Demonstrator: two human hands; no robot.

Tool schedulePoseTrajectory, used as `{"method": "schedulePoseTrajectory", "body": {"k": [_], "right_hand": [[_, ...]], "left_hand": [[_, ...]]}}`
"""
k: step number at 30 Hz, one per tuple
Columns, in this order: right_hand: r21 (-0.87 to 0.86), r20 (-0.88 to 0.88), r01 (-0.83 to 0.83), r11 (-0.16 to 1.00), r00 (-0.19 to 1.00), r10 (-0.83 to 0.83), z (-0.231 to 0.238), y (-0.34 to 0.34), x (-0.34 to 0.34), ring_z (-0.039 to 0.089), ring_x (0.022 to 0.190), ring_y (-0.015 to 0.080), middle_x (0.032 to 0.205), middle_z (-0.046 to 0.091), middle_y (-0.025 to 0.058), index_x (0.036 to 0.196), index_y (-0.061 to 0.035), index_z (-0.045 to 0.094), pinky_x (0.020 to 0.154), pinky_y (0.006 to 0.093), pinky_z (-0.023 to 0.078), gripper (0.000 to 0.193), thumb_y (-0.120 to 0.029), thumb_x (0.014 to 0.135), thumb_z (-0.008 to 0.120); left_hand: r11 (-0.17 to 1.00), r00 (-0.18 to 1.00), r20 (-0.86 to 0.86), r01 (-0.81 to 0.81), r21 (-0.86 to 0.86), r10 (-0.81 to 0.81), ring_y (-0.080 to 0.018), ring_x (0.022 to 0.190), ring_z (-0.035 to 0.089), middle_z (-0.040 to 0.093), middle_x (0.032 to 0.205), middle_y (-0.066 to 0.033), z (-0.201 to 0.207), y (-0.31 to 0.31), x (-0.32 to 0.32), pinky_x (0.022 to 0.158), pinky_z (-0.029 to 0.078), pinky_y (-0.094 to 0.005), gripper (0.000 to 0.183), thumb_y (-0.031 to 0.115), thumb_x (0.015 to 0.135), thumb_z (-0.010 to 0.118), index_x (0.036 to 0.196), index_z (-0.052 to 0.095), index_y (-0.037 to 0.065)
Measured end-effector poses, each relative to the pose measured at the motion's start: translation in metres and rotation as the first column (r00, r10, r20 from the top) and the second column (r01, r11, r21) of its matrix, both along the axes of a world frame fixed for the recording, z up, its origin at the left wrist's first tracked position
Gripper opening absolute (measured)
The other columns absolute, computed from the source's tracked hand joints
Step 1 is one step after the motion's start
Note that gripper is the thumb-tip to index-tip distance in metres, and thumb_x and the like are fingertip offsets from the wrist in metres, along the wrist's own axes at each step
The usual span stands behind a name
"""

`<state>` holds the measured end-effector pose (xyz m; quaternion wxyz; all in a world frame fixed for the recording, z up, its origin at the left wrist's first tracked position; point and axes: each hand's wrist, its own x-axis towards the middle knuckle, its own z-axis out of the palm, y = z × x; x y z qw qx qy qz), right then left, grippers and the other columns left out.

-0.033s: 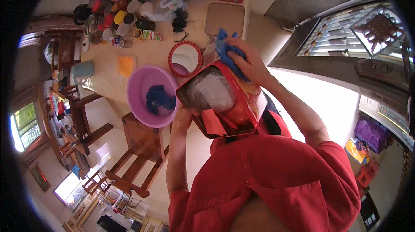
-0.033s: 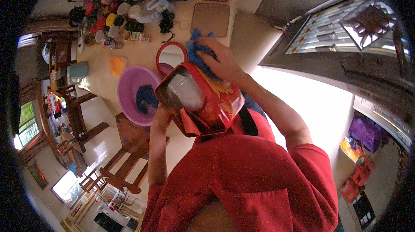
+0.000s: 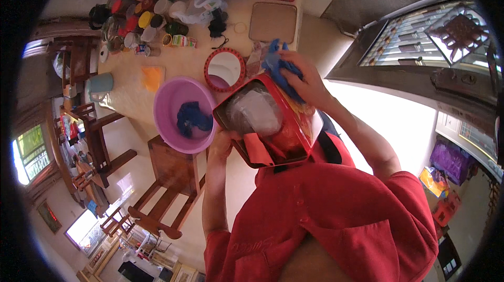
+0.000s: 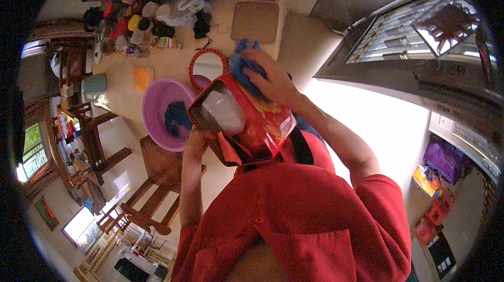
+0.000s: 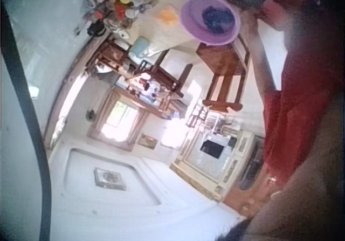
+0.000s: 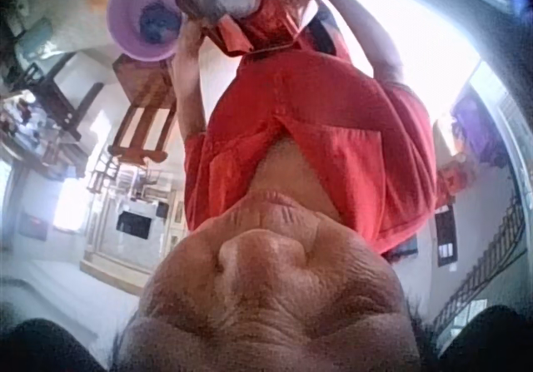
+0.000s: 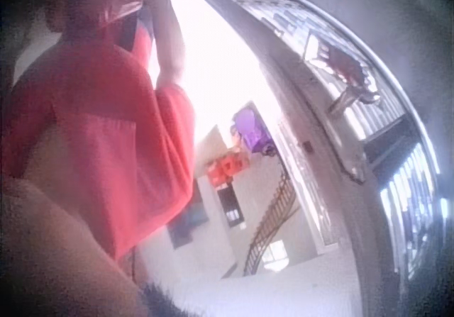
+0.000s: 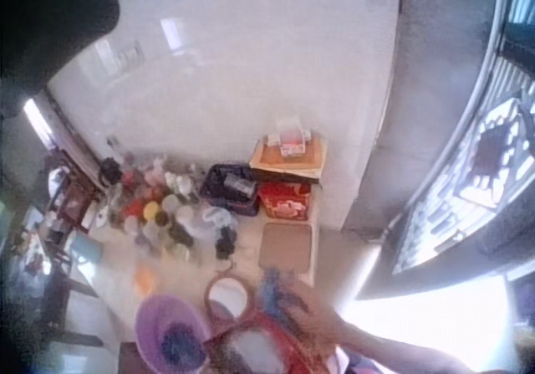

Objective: The person cleans a variety of household objects by hand using a cloth, including an electric kettle, a kettle base, a plastic container, and a small handheld mirror.

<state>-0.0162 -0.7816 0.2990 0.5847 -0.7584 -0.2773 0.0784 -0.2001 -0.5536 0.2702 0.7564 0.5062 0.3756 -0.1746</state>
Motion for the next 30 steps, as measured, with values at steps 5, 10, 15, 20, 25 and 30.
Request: {"method": "schedulePoseTrajectory", "body": {"k": [5, 10, 15, 20, 25, 30], "right_hand": [[-0.015, -0.125, -0.168, 0.986, 0.978, 0.165, 0.003, -0.065, -0.088, 0.043, 0.116, 0.0361, 0.126, 0.042, 0.0247, 0.109, 0.0028, 0.048, 0.096, 0.0397, 0.035, 0.036, -0.01, 0.077, 0.058], [0.019, -0.067, -0.167, 0.986, 0.984, 0.168, 0.014, -0.084, -0.092, 0.039, 0.119, 0.0376, 0.128, 0.038, 0.0248, 0.113, 0.0015, 0.044, 0.097, 0.0405, 0.034, 0.04, -0.007, 0.076, 0.057], [0.097, -0.01, -0.011, 0.995, 1.0, 0.012, 0.033, -0.068, -0.031, 0.05, 0.109, 0.0316, 0.122, 0.048, 0.0183, 0.116, -0.0011, 0.045, 0.092, 0.0351, 0.038, 0.037, -0.006, 0.08, 0.054], [-0.153, -0.308, -0.502, 0.851, 0.843, 0.441, 0.078, -0.098, 0.035, 0.054, 0.104, 0.0202, 0.108, 0.059, 0.0114, 0.117, -0.0073, 0.053, 0.091, 0.0298, 0.039, 0.032, -0.012, 0.085, 0.053], [-0.261, -0.221, -0.649, 0.715, 0.761, 0.61, 0.114, -0.066, 0.042, 0.053, 0.103, 0.0233, 0.116, 0.054, 0.0102, 0.12, -0.0099, 0.051, 0.09, 0.0312, 0.04, 0.037, -0.031, 0.089, 0.049], [-0.157, -0.257, -0.796, 0.585, 0.605, 0.754, 0.102, -0.028, 0.048, 0.049, 0.108, 0.024, 0.115, 0.053, 0.0117, 0.121, -0.0096, 0.05, 0.091, 0.0316, 0.037, 0.042, -0.038, 0.09, 0.047]], "left_hand": [[0.991, 0.99, -0.032, -0.136, 0.0, 0.136, -0.0206, 0.094, 0.056, 0.053, 0.108, -0.0059, -0.007, 0.003, -0.034, 0.073, 0.05, -0.0326, 0.055, -0.003, 0.068, 0.053, 0.121, 0.045, 0.009], [0.986, 0.994, -0.041, -0.096, 0.134, 0.102, -0.017, 0.096, 0.053, 0.053, 0.111, -0.0062, 0.03, -0.018, -0.003, 0.076, 0.048, -0.0292, 0.063, -0.008, 0.06, 0.052, 0.121, 0.045, 0.004], [0.973, 0.985, 0.087, 0.13, 0.189, -0.148, -0.0153, 0.1, 0.051, 0.052, 0.115, -0.0051, 0.044, -0.027, 0.021, 0.079, 0.046, -0.0287, 0.055, -0.007, 0.069, 0.053, 0.123, 0.044, 0.005], [0.886, 0.941, 0.016, 0.313, 0.341, -0.339, -0.0165, 0.1, 0.053, 0.054, 0.116, -0.005, 0.096, -0.073, 0.057, 0.081, 0.045, -0.0286, 0.042, 0.005, 0.084, 0.054, 0.125, 0.045, 0.007], [0.822, 0.844, 0.152, 0.434, 0.369, -0.514, -0.0144, 0.105, 0.047, 0.05, 0.117, -0.0044, 0.113, -0.091, 0.079, 0.085, 0.042, -0.0265, 0.063, -0.007, 0.07, 0.058, 0.128, 0.038, 0.006], [0.687, 0.788, 0.078, 0.479, 0.547, -0.611, -0.0163, 0.099, 0.05, 0.054, 0.111, -0.0029, 0.128, -0.113, 0.073, 0.087, 0.04, -0.03, 0.046, 0.0, 0.078, 0.054, 0.123, 0.043, 0.005]]}}
